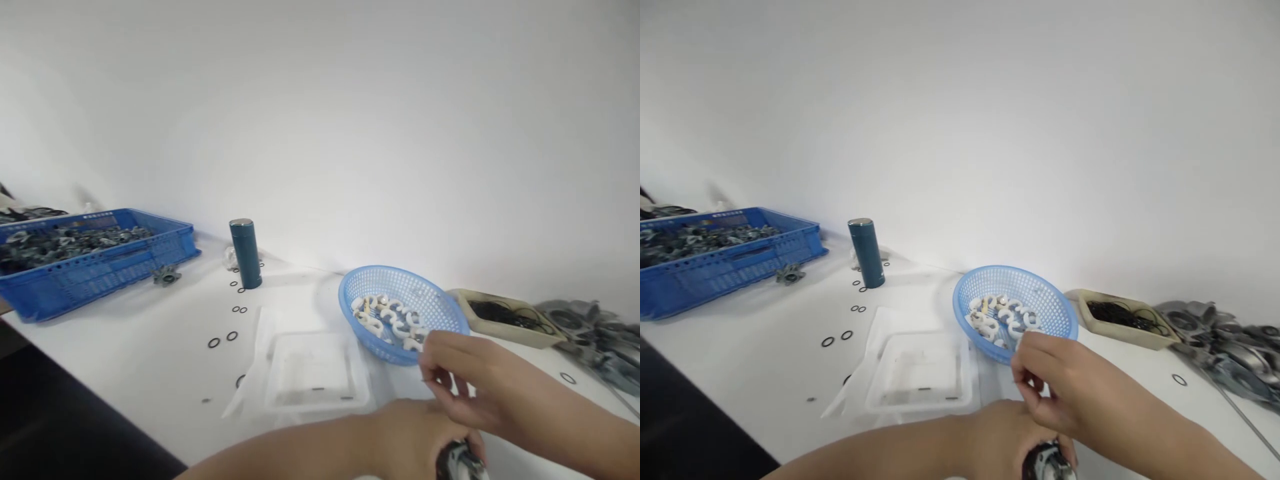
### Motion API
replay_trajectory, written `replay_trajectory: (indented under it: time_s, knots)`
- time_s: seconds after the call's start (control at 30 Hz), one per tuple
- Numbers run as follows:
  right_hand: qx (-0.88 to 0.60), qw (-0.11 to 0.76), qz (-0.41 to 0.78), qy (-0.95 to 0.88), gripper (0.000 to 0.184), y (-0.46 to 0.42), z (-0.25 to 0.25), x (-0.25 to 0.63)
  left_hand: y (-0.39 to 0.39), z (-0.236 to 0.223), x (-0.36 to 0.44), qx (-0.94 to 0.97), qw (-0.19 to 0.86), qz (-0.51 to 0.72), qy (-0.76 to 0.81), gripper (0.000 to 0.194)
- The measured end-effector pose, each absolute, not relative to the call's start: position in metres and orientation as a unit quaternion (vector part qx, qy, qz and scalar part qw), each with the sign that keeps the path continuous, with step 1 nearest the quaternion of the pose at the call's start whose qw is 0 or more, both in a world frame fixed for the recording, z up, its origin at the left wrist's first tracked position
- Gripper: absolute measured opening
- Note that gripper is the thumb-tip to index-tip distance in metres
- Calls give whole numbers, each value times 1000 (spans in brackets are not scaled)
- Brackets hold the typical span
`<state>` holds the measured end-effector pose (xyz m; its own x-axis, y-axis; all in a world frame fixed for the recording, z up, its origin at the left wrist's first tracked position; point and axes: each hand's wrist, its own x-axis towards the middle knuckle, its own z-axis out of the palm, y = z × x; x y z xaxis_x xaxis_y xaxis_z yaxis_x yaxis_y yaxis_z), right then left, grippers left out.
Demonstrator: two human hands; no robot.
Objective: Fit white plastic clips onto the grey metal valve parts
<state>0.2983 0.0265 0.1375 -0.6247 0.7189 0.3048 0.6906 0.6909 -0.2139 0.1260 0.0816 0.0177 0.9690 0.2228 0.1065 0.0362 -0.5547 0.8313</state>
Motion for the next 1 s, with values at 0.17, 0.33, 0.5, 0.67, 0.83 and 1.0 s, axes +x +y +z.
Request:
replay_trajectory:
  time_s: [0.17, 0.33, 0.5, 0.67, 0.83, 1.0]
  knots:
    - [-490, 209, 172, -829, 20, -9, 94, 372, 81, 20, 110, 886, 446, 117, 48, 64]
    - [-481, 322, 300, -758, 31, -30, 58, 392, 79, 17, 107, 870, 460, 175, 40, 60]
    - [-457, 405, 337, -716, 27, -45, 39, 375, 75, 26, 104, 854, 459, 237, 56, 48]
    - [-435, 432, 354, -706, 14, -46, 30, 364, 73, 37, 101, 866, 434, 229, 91, 68]
    - [-422, 453, 356, -700, 16, -41, 30, 365, 74, 36, 102, 875, 414, 228, 105, 65]
    - [-420, 459, 356, -697, 18, -39, 27, 369, 69, 34, 102, 888, 376, 242, 104, 60]
